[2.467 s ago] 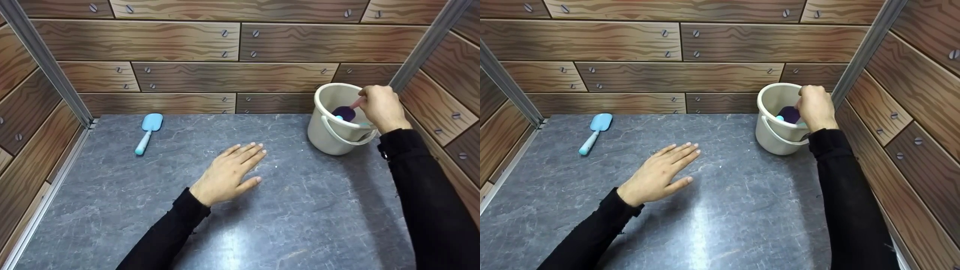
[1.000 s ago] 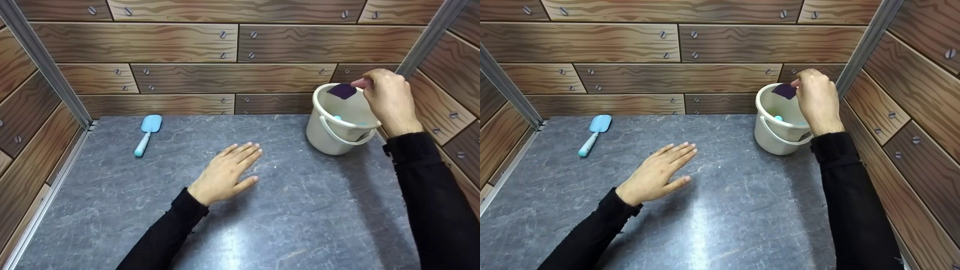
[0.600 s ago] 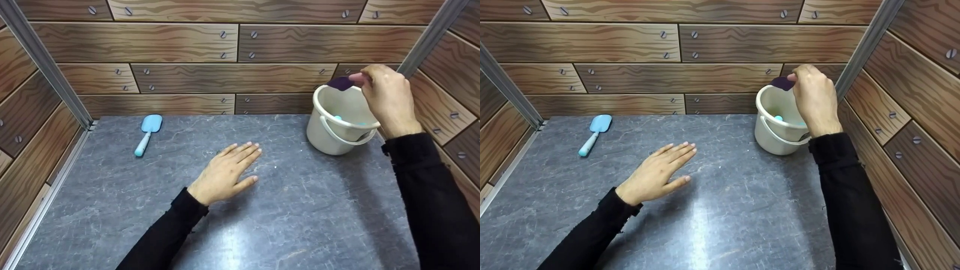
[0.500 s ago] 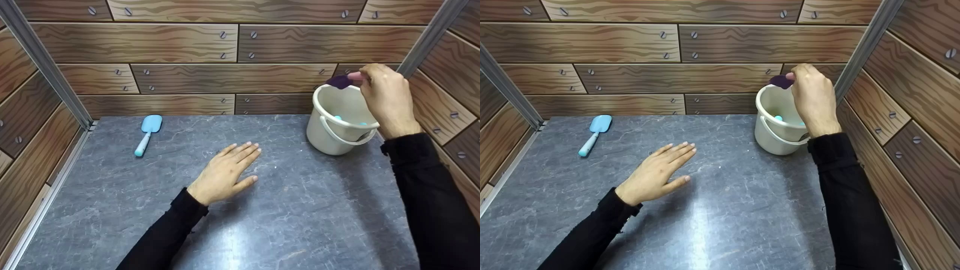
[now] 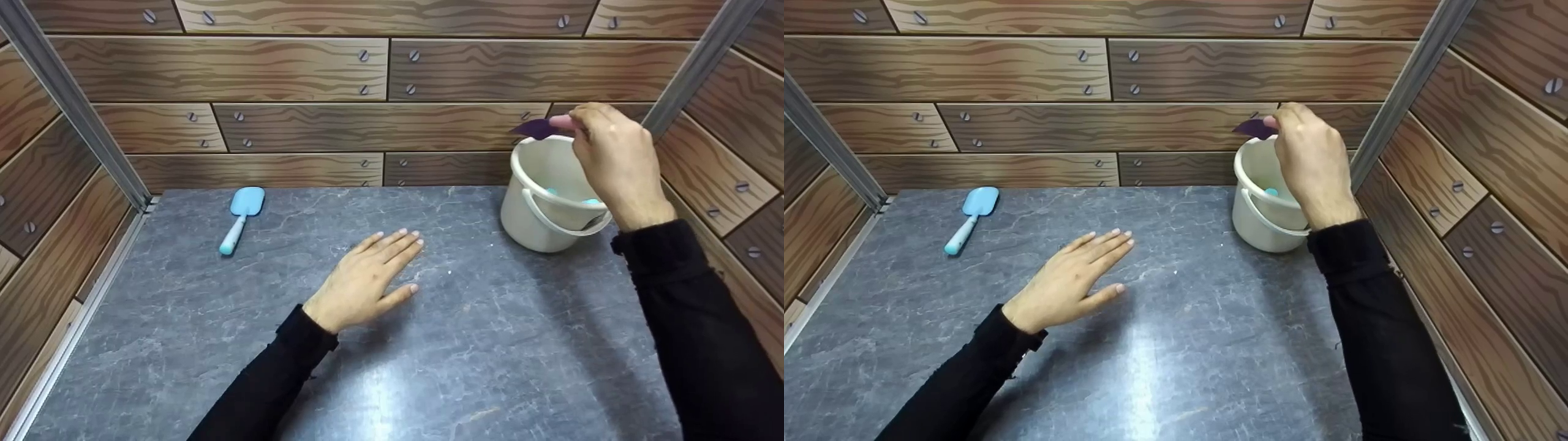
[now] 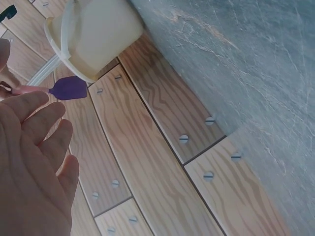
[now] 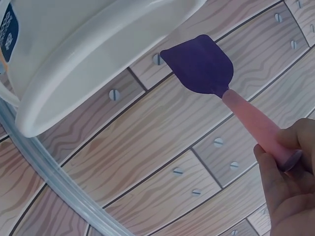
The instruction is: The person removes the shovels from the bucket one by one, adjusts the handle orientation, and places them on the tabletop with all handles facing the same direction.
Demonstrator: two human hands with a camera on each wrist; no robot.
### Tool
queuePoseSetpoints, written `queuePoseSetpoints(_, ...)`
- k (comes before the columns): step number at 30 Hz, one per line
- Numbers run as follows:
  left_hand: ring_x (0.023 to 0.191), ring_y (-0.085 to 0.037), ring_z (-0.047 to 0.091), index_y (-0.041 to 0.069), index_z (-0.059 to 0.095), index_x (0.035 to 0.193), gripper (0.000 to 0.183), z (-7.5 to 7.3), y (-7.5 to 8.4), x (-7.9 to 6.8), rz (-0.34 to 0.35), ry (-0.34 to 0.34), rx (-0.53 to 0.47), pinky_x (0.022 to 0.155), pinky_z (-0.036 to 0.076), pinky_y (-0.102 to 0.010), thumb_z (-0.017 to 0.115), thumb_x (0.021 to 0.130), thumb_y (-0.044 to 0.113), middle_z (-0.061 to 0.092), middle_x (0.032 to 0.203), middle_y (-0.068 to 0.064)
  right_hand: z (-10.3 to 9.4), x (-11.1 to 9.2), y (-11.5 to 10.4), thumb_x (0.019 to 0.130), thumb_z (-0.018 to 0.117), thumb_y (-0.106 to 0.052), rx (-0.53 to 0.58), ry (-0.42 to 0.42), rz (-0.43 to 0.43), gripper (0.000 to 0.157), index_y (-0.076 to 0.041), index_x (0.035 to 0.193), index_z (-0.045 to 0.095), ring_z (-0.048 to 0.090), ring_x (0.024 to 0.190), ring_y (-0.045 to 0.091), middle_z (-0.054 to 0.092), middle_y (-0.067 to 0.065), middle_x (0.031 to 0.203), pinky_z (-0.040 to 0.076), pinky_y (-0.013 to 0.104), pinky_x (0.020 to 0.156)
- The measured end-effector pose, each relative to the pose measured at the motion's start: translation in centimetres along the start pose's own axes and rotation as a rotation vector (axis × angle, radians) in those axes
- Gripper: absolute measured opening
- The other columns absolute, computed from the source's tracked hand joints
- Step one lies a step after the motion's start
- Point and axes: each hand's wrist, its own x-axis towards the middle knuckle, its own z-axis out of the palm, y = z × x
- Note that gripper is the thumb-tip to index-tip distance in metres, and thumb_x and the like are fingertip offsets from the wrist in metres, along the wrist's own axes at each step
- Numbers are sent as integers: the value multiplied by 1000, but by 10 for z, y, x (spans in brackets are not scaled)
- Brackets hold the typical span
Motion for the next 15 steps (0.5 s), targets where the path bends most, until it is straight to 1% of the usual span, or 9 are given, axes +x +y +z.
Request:
queuePoseSetpoints(6,179,-27,42,14,42,183,73,0,-2,0,-8,11,-11,150,31,-55,55,123,54,44,190,-5,4,-2,-10,107,65,13,15,2,-48,25,11,127,81,81,130,50,84,27,136,67,69,107)
queuePoseSetpoints(15,179,-26,41,14,42,183,75,-1,-4,-2,-23,17,-9,151,29,-53,47,124,59,44,190,-5,15,-8,-22,107,65,11,48,-9,-76,27,11,130,80,82,130,48,84,27,136,67,67,109)
